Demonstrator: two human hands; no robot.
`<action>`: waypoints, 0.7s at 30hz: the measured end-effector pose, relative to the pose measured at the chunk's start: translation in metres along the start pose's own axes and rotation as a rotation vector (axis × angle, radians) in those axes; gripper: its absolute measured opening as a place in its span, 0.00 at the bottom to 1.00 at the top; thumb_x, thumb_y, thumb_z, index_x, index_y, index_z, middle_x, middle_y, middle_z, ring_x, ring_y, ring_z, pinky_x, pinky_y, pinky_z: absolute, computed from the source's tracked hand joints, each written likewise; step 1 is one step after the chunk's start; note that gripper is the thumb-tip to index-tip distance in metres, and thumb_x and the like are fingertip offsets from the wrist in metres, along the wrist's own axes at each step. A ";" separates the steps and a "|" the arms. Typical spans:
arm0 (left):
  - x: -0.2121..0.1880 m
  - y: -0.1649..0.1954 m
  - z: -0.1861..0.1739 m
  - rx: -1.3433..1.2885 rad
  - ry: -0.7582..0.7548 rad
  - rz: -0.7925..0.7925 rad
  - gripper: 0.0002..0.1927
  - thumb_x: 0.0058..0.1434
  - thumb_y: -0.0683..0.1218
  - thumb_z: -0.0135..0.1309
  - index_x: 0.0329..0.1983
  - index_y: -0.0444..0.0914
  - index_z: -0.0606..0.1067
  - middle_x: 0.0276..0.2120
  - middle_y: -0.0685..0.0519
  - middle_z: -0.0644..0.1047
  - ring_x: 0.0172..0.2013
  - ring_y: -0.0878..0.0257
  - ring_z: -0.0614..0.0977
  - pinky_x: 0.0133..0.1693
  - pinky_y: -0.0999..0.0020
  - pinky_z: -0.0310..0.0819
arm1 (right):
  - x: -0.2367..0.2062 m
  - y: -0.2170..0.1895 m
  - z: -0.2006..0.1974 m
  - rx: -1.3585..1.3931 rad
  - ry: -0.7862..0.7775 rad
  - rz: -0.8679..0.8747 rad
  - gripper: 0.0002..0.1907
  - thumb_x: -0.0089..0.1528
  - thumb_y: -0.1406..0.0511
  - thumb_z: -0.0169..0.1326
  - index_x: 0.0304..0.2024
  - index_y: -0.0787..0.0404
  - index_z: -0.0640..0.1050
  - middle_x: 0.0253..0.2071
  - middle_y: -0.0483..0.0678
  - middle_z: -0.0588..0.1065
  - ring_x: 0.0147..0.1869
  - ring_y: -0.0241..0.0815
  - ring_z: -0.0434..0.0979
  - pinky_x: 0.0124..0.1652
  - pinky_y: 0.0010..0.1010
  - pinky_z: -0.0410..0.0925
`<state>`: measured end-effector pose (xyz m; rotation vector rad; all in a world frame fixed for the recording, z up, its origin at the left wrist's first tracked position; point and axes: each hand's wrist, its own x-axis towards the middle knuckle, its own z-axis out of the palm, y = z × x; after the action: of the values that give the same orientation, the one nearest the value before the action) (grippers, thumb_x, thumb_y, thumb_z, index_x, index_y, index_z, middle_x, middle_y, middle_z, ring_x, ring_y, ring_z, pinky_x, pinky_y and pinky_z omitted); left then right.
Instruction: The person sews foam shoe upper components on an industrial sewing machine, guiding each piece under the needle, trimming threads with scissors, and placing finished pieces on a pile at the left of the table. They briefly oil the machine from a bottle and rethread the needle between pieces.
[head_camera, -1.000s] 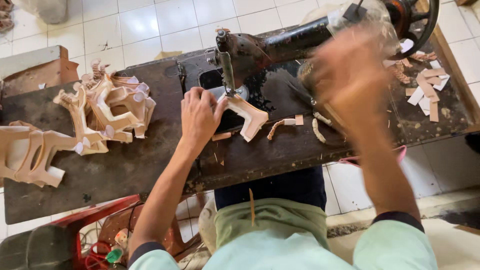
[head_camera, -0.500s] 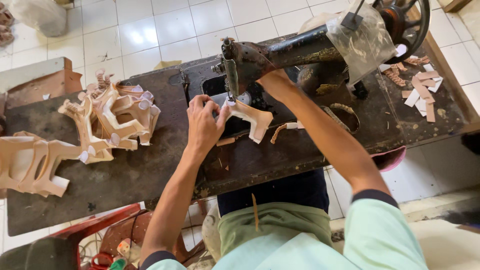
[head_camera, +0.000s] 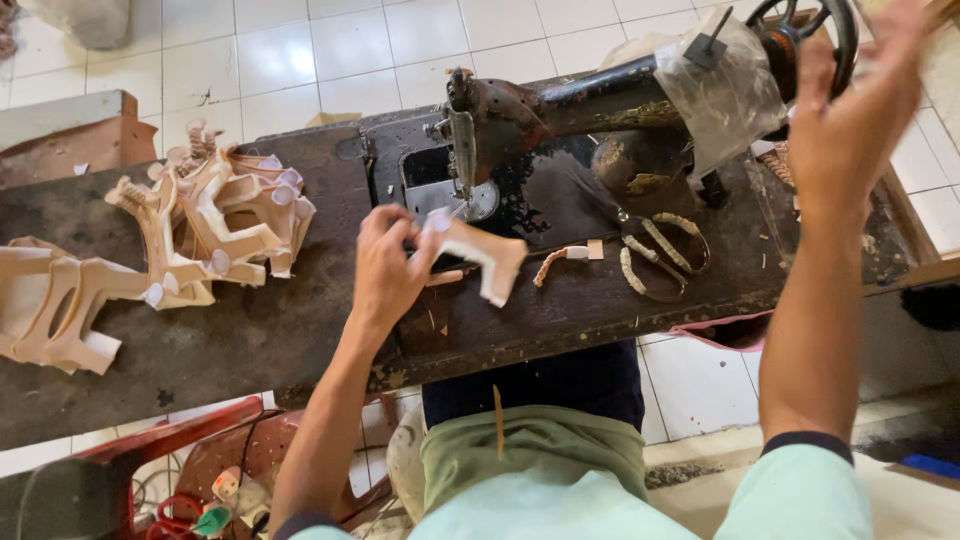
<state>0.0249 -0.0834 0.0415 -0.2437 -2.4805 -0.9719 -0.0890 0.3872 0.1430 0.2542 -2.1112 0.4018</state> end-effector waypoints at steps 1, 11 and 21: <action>-0.007 0.000 -0.006 0.012 0.026 -0.007 0.13 0.62 0.45 0.62 0.28 0.32 0.75 0.47 0.42 0.75 0.52 0.45 0.75 0.54 0.52 0.69 | 0.003 0.007 0.003 -0.032 -0.097 0.057 0.21 0.78 0.60 0.55 0.58 0.76 0.73 0.46 0.59 0.77 0.54 0.53 0.72 0.49 0.52 0.67; -0.034 -0.004 -0.024 0.031 0.128 -0.107 0.10 0.63 0.40 0.60 0.29 0.31 0.73 0.45 0.43 0.74 0.48 0.46 0.75 0.50 0.54 0.70 | -0.029 0.019 0.023 -0.031 -0.064 0.280 0.20 0.80 0.58 0.46 0.47 0.71 0.76 0.33 0.56 0.76 0.36 0.51 0.78 0.39 0.47 0.69; -0.006 0.023 -0.014 0.369 0.263 0.136 0.14 0.57 0.43 0.61 0.43 0.31 0.74 0.50 0.38 0.74 0.55 0.42 0.75 0.55 0.48 0.68 | -0.084 -0.154 -0.027 0.544 -0.283 -0.027 0.05 0.70 0.66 0.57 0.38 0.55 0.77 0.46 0.48 0.82 0.48 0.42 0.85 0.47 0.29 0.77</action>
<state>0.0427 -0.0767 0.0613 -0.1494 -2.3096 -0.4458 0.0283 0.2576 0.1145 0.6863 -2.2303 0.9711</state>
